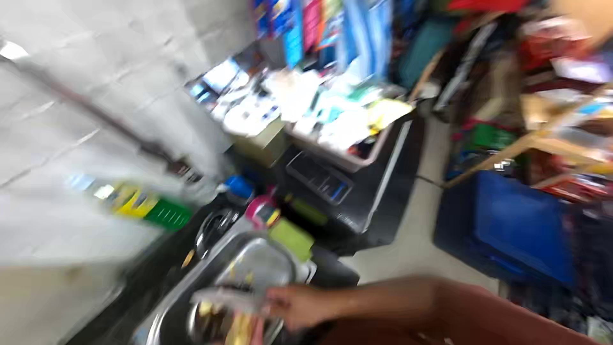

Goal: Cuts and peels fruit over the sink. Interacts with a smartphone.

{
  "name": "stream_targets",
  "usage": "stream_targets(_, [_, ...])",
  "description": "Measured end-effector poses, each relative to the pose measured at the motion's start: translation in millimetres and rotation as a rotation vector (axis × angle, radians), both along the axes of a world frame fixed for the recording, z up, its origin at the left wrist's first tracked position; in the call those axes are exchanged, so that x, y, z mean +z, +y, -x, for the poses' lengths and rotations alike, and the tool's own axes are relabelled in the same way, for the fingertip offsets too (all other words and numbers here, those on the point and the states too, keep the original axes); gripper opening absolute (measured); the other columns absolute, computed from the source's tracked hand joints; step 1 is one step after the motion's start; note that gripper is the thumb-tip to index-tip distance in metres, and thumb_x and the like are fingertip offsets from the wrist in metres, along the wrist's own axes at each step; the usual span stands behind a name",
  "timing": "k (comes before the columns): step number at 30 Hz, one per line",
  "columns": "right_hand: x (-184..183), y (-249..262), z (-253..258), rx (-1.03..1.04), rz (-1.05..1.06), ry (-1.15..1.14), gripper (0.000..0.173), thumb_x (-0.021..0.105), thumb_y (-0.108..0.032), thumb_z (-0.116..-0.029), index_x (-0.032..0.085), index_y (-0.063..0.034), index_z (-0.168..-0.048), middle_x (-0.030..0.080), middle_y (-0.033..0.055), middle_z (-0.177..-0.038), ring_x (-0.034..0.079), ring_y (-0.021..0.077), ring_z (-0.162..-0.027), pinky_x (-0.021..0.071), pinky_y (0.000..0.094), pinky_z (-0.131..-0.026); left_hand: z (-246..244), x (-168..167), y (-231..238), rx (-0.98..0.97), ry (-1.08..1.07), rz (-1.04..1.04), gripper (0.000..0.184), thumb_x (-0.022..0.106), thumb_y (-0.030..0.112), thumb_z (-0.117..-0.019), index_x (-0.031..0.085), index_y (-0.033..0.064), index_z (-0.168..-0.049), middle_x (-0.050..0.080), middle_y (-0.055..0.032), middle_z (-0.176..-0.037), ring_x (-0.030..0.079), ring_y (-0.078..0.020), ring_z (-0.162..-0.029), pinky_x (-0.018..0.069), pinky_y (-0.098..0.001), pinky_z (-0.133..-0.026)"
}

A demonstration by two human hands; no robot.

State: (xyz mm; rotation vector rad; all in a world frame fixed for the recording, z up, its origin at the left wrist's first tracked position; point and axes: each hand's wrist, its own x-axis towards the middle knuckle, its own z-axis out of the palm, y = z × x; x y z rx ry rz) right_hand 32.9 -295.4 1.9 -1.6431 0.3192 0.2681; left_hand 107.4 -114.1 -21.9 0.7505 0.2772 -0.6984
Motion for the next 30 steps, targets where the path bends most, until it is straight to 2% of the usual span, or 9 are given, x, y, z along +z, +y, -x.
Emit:
stream_targets(3, [26.2, 5.2, -20.1, 0.051, -0.111, 0.081, 0.041, 0.047, -0.036, -0.1095, 0.056, -0.0047, -0.135, 0.066, 0.0115, -0.084, 0.064, 0.0187, -0.065, 0.0575, 0.0380, -0.061, -12.4, 9.4, 6.1, 0.023, -0.056, 0.030, 0.080, 0.064, 0.074, -0.0811, 0.063, 0.0077, -0.126, 0.074, -0.0114, -0.111, 0.073, -0.0228, -0.100, 0.0627, -0.0402, -0.088])
stream_targets(4, [30.0, 5.9, -29.3, 0.100, -0.099, 0.093, 0.043, 0.045, -0.038, -0.1096, 0.056, -0.0055, -0.136, 0.064, 0.0094, -0.082, 0.062, 0.0170, -0.062, 0.0568, 0.0363, -0.059, -18.7, 13.5, 8.5, 0.001, -0.085, 0.017, 0.084, 0.070, 0.075, -0.0746, 0.062, 0.0085, -0.126, 0.073, -0.0108, -0.111, 0.073, -0.0220, -0.101, 0.0619, -0.0389, -0.089])
stream_targets(6, [31.8, 8.4, -43.2, 0.194, -0.040, 0.091, 0.041, 0.045, -0.041, -0.1091, 0.058, -0.0067, -0.128, 0.060, 0.0068, -0.076, 0.059, 0.0165, -0.058, 0.0542, 0.0365, -0.055, -28.2, 18.7, 13.4, -0.011, -0.116, -0.013, 0.092, 0.077, 0.076, -0.0657, 0.061, 0.0074, -0.126, 0.073, -0.0111, -0.111, 0.072, -0.0221, -0.102, 0.0605, -0.0385, -0.091])
stream_targets(8, [31.9, 13.2, -50.4, 0.224, -0.015, 0.081, 0.039, 0.045, -0.043, -0.1088, 0.060, -0.0092, -0.122, 0.058, 0.0049, -0.074, 0.056, 0.0157, -0.055, 0.0525, 0.0359, -0.053, -32.3, 18.5, 19.7, -0.001, -0.123, -0.002, 0.096, 0.079, 0.076, -0.0633, 0.061, 0.0062, -0.127, 0.072, -0.0132, -0.113, 0.071, -0.0240, -0.104, 0.0592, -0.0402, -0.093])
stream_targets(11, [31.3, 22.8, -58.4, 0.260, -0.042, 0.100, 0.037, 0.044, -0.042, -0.1091, 0.061, -0.0118, -0.122, 0.057, 0.0030, -0.074, 0.054, 0.0138, -0.053, 0.0508, 0.0334, -0.049, -32.1, 19.8, 32.5, 0.039, -0.121, 0.035, 0.092, 0.079, 0.074, -0.0647, 0.061, 0.0067, -0.124, 0.071, -0.0143, -0.113, 0.070, -0.0248, -0.104, 0.0583, -0.0404, -0.094])
stream_targets(17, [33.8, 29.4, -62.7, 0.325, 0.007, 0.107, 0.036, 0.043, -0.043, -0.1093, 0.061, -0.0139, -0.119, 0.056, 0.0023, -0.073, 0.054, 0.0135, -0.054, 0.0510, 0.0335, -0.051, -26.9, 19.4, 43.7, 0.113, -0.172, 0.052, 0.087, 0.079, 0.071, -0.0690, 0.063, 0.0071, -0.125, 0.070, -0.0160, -0.115, 0.070, -0.0256, -0.105, 0.0582, -0.0411, -0.094])
stream_targets(23, [28.3, 33.2, -62.6, 0.418, -0.026, 0.152, 0.037, 0.043, -0.044, -0.1095, 0.059, -0.0136, -0.124, 0.054, 0.0021, -0.073, 0.053, 0.0130, -0.053, 0.0507, 0.0328, -0.051, -16.9, 20.9, 39.2, 0.146, -0.214, 0.016, 0.079, 0.080, 0.067, -0.0713, 0.063, 0.0092, -0.123, 0.072, -0.0111, -0.111, 0.070, -0.0199, -0.105, 0.0585, -0.0371, -0.094])
stream_targets(27, [17.8, 31.2, -64.2, 0.458, -0.103, 0.180, 0.036, 0.043, -0.043, -0.1094, 0.059, -0.0144, -0.123, 0.054, 0.0023, -0.072, 0.051, 0.0125, -0.050, 0.0497, 0.0313, -0.048, -10.4, 15.3, 36.3, 0.151, -0.206, -0.025, 0.085, 0.080, 0.069, -0.0697, 0.059, 0.0089, -0.126, 0.071, -0.0110, -0.112, 0.070, -0.0196, -0.104, 0.0589, -0.0373, -0.092])
stream_targets(30, [14.6, 26.5, -67.5, 0.498, -0.168, 0.209, 0.035, 0.044, -0.041, -0.1099, 0.059, -0.0131, -0.124, 0.051, 0.0014, -0.069, 0.048, 0.0112, -0.047, 0.0465, 0.0285, -0.045, -10.0, 14.5, 40.6, 0.081, -0.218, -0.070, 0.083, 0.078, 0.067, -0.0736, 0.056, 0.0087, -0.128, 0.071, -0.0089, -0.113, 0.069, -0.0181, -0.105, 0.0578, -0.0366, -0.095])
